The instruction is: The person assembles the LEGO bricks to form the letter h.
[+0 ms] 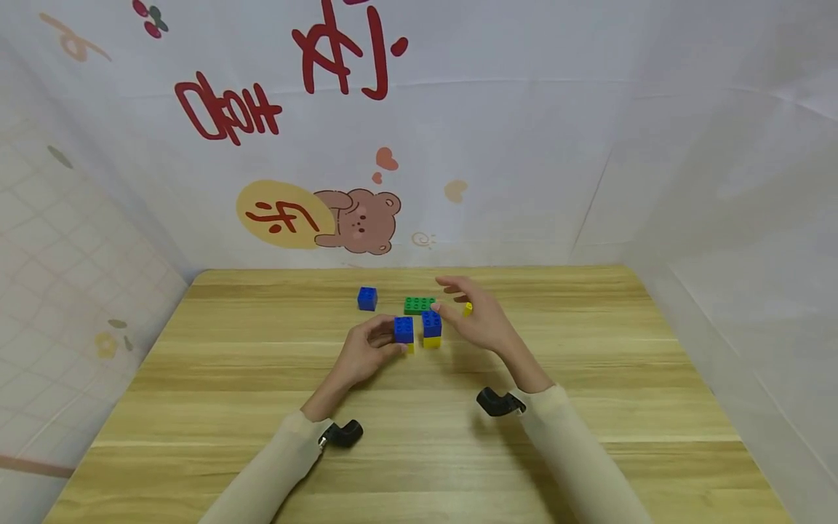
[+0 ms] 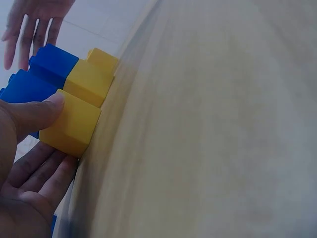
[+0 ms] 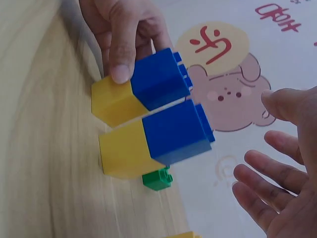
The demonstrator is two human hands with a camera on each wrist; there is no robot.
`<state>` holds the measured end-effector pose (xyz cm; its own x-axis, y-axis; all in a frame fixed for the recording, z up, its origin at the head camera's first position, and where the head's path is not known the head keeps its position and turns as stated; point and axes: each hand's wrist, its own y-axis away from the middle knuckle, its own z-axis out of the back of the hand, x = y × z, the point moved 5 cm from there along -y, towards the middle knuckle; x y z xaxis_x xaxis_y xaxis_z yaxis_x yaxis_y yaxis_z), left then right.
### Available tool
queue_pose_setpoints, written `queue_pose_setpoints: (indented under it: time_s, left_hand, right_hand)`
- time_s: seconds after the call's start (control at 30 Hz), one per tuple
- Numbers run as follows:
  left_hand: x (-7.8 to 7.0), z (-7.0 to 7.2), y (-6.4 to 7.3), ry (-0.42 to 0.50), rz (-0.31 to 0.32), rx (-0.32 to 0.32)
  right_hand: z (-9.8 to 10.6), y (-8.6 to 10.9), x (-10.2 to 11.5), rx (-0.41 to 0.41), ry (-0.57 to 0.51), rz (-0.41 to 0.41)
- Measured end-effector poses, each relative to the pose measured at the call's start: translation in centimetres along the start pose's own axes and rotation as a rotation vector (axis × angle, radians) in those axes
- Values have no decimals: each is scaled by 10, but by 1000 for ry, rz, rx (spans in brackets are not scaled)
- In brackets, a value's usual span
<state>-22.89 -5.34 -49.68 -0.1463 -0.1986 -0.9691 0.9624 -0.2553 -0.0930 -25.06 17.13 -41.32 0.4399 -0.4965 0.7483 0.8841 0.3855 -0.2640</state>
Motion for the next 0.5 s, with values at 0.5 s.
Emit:
queue_pose_setpoints:
  time_s: [0.5]
  left_hand:
    - [1, -3, -9, 28, 22, -1]
  right_hand:
    - [5, -29, -30, 87, 12, -72]
